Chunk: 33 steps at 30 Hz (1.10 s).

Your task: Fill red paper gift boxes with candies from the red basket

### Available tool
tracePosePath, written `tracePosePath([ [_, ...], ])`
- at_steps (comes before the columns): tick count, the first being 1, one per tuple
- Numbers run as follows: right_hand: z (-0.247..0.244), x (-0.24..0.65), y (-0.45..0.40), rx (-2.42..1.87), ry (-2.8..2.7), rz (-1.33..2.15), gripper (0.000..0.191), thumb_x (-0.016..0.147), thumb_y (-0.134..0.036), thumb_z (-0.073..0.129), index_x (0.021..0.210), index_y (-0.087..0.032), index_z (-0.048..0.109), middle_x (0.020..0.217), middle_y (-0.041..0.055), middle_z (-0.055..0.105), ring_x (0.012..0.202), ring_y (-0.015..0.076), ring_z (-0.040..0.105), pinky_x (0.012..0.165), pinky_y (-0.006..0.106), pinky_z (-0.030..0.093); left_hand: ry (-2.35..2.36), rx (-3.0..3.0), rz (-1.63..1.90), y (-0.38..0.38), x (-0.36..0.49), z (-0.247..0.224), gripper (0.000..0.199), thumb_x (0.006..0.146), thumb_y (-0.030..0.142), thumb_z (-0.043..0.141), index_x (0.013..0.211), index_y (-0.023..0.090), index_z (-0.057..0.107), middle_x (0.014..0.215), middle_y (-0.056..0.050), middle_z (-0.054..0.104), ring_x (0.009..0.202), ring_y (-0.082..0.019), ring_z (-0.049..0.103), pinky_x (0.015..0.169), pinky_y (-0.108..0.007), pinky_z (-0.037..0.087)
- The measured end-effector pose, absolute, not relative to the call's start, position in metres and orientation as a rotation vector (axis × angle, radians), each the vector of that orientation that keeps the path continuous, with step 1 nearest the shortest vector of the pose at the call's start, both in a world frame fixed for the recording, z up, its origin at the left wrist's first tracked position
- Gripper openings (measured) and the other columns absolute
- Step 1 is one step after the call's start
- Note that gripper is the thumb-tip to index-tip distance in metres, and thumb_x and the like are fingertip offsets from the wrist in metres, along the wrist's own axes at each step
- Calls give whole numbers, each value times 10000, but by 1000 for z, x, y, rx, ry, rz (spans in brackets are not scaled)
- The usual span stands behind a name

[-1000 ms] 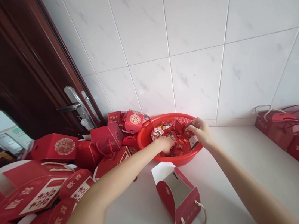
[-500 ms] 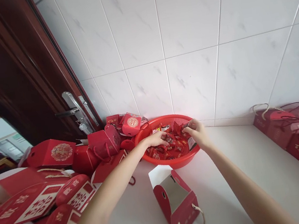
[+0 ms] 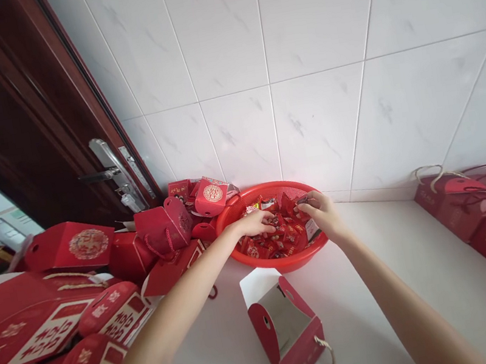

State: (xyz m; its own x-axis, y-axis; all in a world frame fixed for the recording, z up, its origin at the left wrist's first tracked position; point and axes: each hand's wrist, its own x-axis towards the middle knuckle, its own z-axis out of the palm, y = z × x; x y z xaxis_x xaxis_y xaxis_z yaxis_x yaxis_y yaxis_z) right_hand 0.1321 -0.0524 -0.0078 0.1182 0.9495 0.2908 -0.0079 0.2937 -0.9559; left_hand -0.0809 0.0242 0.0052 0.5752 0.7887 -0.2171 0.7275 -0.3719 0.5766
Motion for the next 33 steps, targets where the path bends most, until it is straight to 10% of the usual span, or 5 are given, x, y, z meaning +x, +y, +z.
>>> tracePosePath([
  [11, -7, 134, -53, -1033, -1312, 914, 192, 717, -390, 654, 805, -222, 632, 731, 13, 683, 698, 209, 661, 707, 357, 542, 1173, 2449, -163, 15, -75, 5, 130, 685, 199, 782, 714, 197, 655, 760, 2, 683, 723, -175, 611, 638, -254, 397],
  [24, -13, 136, -49, -1044, -1360, 898, 203, 725, -412, 660, 799, -227, 622, 743, 15, 685, 744, 220, 666, 718, 363, 540, 1252, 2529, -584, 5, -58, 10, 245, 526, 260, 874, 692, 207, 702, 693, -22, 641, 671, -219, 570, 606, -305, 395],
  [33, -10, 136, -49, -1009, -1333, 940, 192, 689, -362, 649, 807, -212, 628, 793, 30, 704, 727, 216, 671, 702, 361, 531, 1030, 2233, 25, 10, -72, 13, 209, 689, 362, 790, 740, 182, 697, 677, 12, 642, 655, -159, 573, 612, -266, 398],
])
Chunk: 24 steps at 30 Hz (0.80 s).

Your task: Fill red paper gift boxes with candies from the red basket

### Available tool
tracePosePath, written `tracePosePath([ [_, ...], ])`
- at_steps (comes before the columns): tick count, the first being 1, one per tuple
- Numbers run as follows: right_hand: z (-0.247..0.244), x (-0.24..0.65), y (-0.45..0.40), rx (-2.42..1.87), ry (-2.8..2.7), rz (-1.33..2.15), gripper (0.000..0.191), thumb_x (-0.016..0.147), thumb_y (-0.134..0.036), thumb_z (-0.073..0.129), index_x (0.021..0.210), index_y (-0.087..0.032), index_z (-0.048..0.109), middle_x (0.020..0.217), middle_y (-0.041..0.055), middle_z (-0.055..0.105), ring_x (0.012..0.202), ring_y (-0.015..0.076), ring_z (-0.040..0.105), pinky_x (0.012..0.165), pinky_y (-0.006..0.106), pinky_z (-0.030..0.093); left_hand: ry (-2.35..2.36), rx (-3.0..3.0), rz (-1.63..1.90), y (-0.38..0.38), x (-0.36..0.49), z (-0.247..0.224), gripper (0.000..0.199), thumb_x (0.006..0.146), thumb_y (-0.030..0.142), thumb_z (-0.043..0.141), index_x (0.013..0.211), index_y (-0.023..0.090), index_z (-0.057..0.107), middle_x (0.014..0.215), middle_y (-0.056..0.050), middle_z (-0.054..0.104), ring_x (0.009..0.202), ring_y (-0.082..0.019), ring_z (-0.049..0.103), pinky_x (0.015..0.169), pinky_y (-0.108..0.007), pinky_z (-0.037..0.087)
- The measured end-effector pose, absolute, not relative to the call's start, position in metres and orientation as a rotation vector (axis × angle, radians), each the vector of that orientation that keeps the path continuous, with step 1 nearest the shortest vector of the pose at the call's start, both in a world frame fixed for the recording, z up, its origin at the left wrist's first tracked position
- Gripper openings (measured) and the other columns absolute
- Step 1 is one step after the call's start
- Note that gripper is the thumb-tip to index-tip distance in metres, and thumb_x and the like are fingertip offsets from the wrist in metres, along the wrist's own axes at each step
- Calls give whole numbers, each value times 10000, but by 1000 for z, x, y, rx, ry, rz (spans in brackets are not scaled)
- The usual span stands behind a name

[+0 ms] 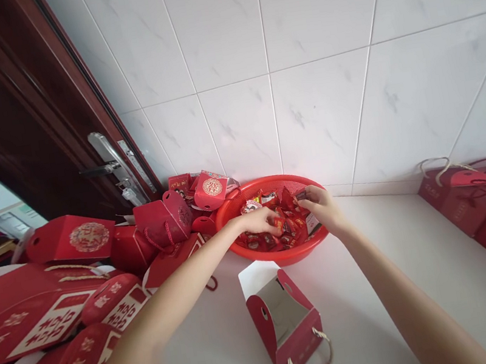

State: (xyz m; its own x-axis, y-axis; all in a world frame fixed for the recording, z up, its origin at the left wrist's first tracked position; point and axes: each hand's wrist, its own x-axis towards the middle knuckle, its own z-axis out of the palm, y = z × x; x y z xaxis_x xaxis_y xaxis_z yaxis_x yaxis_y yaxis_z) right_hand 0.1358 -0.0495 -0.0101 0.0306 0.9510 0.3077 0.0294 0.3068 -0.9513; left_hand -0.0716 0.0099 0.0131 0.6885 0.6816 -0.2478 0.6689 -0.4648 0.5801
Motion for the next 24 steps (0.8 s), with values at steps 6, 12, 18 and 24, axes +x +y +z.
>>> tracePosePath([
  [6, -9, 137, -51, -999, -1348, 929, 172, 706, -342, 657, 815, -210, 641, 788, 36, 712, 769, 222, 675, 743, 366, 537, 977, 1765, 364, 18, -73, 13, 270, 676, 385, 810, 807, 164, 724, 865, -32, 725, 822, -197, 650, 718, -289, 472],
  [12, -10, 137, -50, -993, -1328, 952, 169, 699, -327, 674, 822, -213, 653, 789, 31, 712, 727, 218, 683, 745, 376, 546, 1001, 1685, 378, 22, -75, 6, 204, 688, 333, 805, 754, 161, 716, 765, -27, 701, 723, -173, 622, 673, -284, 450],
  [18, -11, 137, -49, -978, -1342, 949, 161, 703, -328, 670, 814, -214, 645, 784, 27, 704, 743, 214, 673, 746, 372, 538, 999, 1832, 251, 21, -77, 4, 250, 703, 300, 801, 915, 174, 756, 744, -14, 716, 698, -178, 640, 688, -285, 462],
  [24, -13, 138, -48, -990, -1366, 939, 171, 718, -336, 680, 838, -216, 656, 786, 25, 694, 777, 211, 651, 757, 365, 531, 1050, 1924, 204, 23, -77, 3, 413, 729, 113, 643, 1120, 207, 738, 903, -21, 768, 807, -186, 689, 654, -239, 472],
])
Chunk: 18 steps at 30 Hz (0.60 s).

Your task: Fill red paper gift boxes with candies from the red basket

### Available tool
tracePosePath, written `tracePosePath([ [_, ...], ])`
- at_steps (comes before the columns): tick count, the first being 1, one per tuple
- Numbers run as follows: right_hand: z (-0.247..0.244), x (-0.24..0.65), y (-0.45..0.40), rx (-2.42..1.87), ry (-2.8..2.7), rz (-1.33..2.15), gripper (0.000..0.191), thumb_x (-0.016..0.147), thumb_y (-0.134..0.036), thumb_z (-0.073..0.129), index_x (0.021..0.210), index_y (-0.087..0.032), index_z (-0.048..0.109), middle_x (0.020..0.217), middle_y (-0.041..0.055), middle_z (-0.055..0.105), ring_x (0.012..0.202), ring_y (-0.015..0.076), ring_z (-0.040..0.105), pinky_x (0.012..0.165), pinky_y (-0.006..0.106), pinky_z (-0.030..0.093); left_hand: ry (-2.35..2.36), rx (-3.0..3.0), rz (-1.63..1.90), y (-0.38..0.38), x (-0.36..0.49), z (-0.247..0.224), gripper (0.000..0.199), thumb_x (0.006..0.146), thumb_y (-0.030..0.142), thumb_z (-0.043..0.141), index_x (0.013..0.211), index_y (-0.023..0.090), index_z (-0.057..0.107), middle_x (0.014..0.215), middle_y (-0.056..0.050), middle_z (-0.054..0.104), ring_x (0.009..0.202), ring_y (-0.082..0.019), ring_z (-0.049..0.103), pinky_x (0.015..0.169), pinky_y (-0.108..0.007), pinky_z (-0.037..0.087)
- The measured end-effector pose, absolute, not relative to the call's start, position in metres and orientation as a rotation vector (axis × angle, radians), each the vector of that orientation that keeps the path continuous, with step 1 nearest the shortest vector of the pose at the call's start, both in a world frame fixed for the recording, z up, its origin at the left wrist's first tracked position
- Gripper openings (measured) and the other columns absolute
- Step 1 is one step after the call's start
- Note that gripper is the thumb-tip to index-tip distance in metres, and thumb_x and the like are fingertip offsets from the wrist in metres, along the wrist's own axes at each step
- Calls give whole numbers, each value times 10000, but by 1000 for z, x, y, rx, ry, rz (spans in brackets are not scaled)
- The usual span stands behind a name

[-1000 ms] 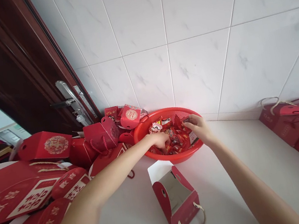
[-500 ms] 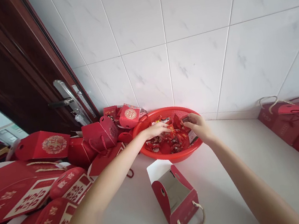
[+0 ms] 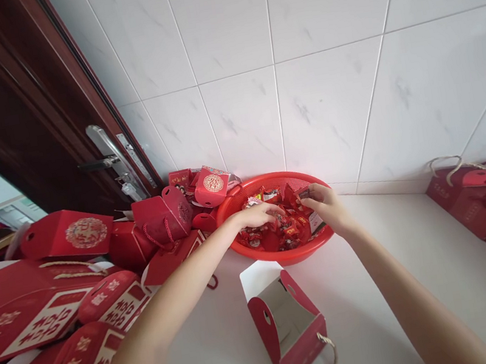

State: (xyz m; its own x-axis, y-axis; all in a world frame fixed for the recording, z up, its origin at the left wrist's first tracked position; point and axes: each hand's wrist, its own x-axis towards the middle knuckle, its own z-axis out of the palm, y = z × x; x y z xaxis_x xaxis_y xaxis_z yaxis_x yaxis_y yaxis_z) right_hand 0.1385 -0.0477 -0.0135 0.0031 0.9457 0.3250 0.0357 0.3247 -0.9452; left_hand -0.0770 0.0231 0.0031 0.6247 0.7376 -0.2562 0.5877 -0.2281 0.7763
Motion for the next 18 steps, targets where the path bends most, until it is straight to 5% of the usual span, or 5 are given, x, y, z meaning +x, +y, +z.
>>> tracePosePath([
  [11, -11, 137, -50, -1001, -1367, 935, 168, 702, -343, 665, 805, -214, 630, 801, 33, 694, 787, 216, 660, 763, 371, 543, 1328, 2447, 12, 24, -80, 19, 408, 830, 112, 516, 1163, 202, 734, 1131, -47, 764, 1026, -207, 688, 828, -233, 492],
  [18, -12, 137, -48, -1016, -1383, 924, 180, 704, -360, 661, 804, -216, 626, 816, 43, 701, 815, 229, 664, 763, 371, 534, 1525, 2502, -250, 25, -99, 21, 385, 725, 70, 601, 1026, 235, 778, 1073, -46, 772, 977, -229, 710, 817, -267, 520],
])
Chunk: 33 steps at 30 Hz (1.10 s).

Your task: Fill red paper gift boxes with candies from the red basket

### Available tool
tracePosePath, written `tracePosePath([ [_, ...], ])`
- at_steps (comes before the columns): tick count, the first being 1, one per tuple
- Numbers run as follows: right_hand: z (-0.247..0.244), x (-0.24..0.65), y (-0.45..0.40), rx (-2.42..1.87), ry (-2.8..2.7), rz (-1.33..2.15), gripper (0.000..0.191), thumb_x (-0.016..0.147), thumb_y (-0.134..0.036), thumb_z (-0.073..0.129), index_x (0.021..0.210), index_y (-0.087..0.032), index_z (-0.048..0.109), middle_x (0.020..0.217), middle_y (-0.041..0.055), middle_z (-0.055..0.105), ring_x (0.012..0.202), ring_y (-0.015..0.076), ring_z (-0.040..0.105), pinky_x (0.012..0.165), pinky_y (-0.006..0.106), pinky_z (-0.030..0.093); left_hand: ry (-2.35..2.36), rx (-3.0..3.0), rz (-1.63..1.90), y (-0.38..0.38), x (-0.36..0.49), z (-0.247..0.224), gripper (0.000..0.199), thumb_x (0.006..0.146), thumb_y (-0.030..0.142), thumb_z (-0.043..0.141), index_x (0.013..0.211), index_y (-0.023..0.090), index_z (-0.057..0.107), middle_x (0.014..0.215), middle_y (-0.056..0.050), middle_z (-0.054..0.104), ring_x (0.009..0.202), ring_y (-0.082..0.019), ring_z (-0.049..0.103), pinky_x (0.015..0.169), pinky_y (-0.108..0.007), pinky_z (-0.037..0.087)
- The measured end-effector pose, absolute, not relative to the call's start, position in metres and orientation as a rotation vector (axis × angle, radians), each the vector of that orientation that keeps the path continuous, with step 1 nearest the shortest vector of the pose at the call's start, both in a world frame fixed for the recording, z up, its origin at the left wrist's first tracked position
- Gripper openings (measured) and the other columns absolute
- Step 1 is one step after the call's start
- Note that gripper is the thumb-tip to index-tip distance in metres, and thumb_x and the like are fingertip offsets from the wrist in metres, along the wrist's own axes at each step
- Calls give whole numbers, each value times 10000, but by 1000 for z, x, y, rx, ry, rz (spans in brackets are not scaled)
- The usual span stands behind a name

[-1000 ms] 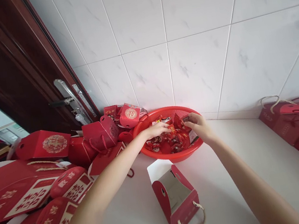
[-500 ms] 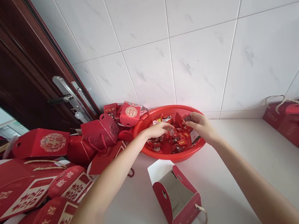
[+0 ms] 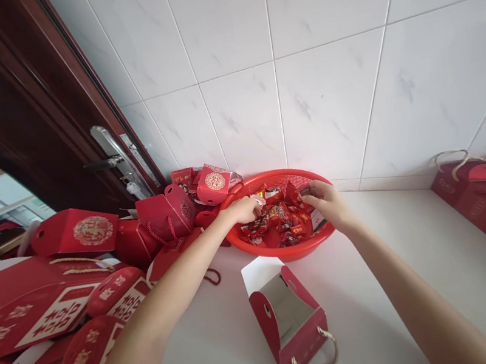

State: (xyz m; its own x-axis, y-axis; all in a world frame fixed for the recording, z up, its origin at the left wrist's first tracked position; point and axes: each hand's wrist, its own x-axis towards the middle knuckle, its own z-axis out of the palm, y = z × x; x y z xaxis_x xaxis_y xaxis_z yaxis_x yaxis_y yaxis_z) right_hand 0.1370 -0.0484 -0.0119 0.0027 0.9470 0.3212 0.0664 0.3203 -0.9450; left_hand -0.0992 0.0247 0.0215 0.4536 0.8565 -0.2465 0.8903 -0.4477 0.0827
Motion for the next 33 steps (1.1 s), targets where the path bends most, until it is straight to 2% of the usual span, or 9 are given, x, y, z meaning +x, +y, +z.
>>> tracePosePath([
  [4, -13, 137, -48, -1026, -1385, 923, 194, 699, -370, 655, 814, -215, 626, 809, 40, 697, 812, 232, 664, 756, 372, 531, 1523, 2536, -440, 20, -92, 23, 609, 658, 111, 703, 1252, 247, 699, 1103, -66, 755, 978, -259, 704, 779, -280, 527],
  [6, -13, 137, -48, -1023, -1386, 926, 194, 701, -367, 657, 819, -216, 628, 810, 40, 698, 809, 231, 663, 755, 371, 529, 1505, 2577, -524, 18, -83, 22, 680, 608, 162, 773, 1274, 259, 677, 1099, -72, 746, 974, -277, 696, 762, -286, 524],
  [8, -13, 137, -49, -1018, -1384, 927, 181, 707, -359, 665, 815, -218, 630, 814, 41, 703, 802, 230, 662, 760, 373, 526, 1497, 2597, -491, 19, -76, 19, 620, 534, 234, 849, 1141, 255, 723, 1038, -67, 744, 938, -281, 688, 730, -276, 511],
  [10, -12, 137, -50, -1009, -1376, 924, 164, 710, -350, 677, 800, -220, 632, 812, 41, 704, 790, 227, 659, 762, 375, 524, 1503, 2584, -384, 21, -73, 15, 469, 480, 263, 884, 927, 237, 744, 902, -50, 726, 831, -256, 674, 662, -259, 480],
  [13, -10, 136, -51, -976, -1348, 964, 156, 703, -340, 700, 787, -224, 640, 797, 32, 701, 780, 222, 660, 757, 370, 530, 1407, 2527, -214, 25, -75, 12, 236, 535, 244, 853, 691, 212, 679, 681, -4, 637, 628, -182, 586, 566, -250, 401],
  [16, -6, 136, -52, -938, -1312, 1056, 175, 696, -350, 722, 798, -225, 653, 812, 25, 715, 778, 213, 667, 758, 362, 540, 1228, 2413, 26, 25, -79, 14, 197, 618, 294, 824, 670, 199, 661, 617, 28, 590, 580, -146, 522, 547, -248, 359],
  [22, -1, 139, -54, -838, -1206, 1169, 252, 685, -434, 773, 804, -228, 688, 848, 25, 725, 799, 204, 665, 801, 361, 540, 928, 2042, 482, 16, -71, 24, 430, 761, 547, 746, 935, 154, 726, 853, -17, 699, 746, -168, 603, 666, -269, 444],
  [30, 0, 140, -54, -731, -1142, 1212, 305, 678, -477, 829, 832, -248, 698, 858, 5, 731, 826, 206, 680, 839, 358, 540, 699, 1757, 748, 10, -52, 26, 384, 780, 427, 785, 1042, 148, 751, 1083, -80, 745, 1012, -220, 664, 910, -352, 503],
  [33, 0, 140, -55, -727, -1154, 1253, 343, 665, -504, 838, 857, -249, 712, 905, 8, 740, 859, 210, 690, 867, 371, 549, 691, 1753, 764, 8, -49, 30, 371, 789, 405, 788, 1057, 151, 756, 1091, -80, 748, 993, -215, 675, 929, -370, 510],
])
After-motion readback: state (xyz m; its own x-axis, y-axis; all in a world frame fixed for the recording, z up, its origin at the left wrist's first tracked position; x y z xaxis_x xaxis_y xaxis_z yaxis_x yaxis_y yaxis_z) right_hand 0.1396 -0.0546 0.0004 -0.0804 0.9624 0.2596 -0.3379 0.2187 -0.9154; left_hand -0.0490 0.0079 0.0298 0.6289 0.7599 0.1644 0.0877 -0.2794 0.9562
